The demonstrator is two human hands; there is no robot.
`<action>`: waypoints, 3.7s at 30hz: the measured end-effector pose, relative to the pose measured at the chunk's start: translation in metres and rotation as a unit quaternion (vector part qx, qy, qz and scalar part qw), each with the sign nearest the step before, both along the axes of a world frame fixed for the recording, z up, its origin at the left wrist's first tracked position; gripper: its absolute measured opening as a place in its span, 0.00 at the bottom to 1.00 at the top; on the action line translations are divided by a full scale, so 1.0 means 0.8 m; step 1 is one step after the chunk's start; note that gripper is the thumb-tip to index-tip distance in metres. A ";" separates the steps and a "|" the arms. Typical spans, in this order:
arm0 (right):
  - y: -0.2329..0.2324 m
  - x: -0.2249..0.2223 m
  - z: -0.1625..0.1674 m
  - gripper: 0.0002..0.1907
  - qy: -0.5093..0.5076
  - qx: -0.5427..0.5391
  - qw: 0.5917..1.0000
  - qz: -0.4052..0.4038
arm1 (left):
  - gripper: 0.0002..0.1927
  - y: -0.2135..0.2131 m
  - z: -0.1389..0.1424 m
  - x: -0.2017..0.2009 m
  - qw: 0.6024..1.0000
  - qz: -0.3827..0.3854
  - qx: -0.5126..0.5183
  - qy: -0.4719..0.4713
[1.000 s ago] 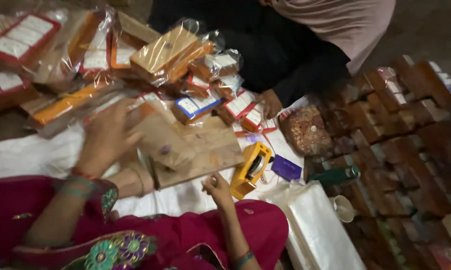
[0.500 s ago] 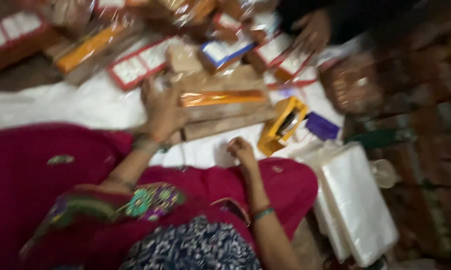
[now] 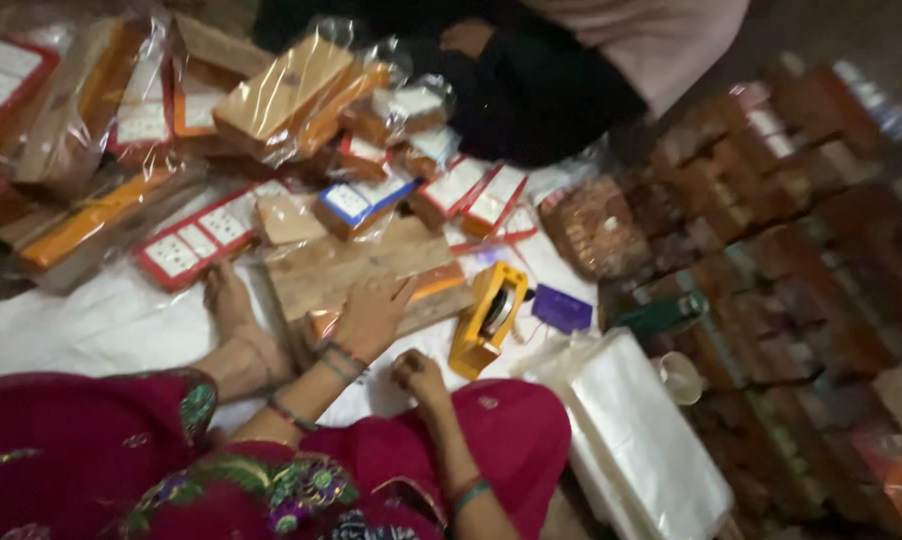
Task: The person sits on the floor and wraps small wooden items in clear plastic bags, then seals them with a handheld tape dispenser. They handle the items one at a time, placing the sealed packages onto a growing pile.
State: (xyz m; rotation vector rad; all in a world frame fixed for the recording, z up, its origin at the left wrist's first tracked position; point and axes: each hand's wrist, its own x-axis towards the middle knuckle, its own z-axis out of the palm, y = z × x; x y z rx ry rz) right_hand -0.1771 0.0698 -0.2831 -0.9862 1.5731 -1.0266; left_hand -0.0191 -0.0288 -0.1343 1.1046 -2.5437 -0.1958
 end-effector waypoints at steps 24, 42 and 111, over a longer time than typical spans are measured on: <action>0.028 -0.103 0.285 0.08 -0.186 -0.396 0.803 -0.405 | 0.25 0.024 0.027 0.094 0.986 -0.008 -0.061 0.152; -0.019 -0.166 0.047 0.09 0.050 -0.117 0.918 -0.377 | 0.31 0.183 0.190 0.085 0.723 -0.368 0.432 0.394; -0.033 0.063 0.105 0.14 -0.018 -0.279 0.940 -0.197 | 0.19 0.013 0.011 0.069 0.978 -0.083 0.061 0.183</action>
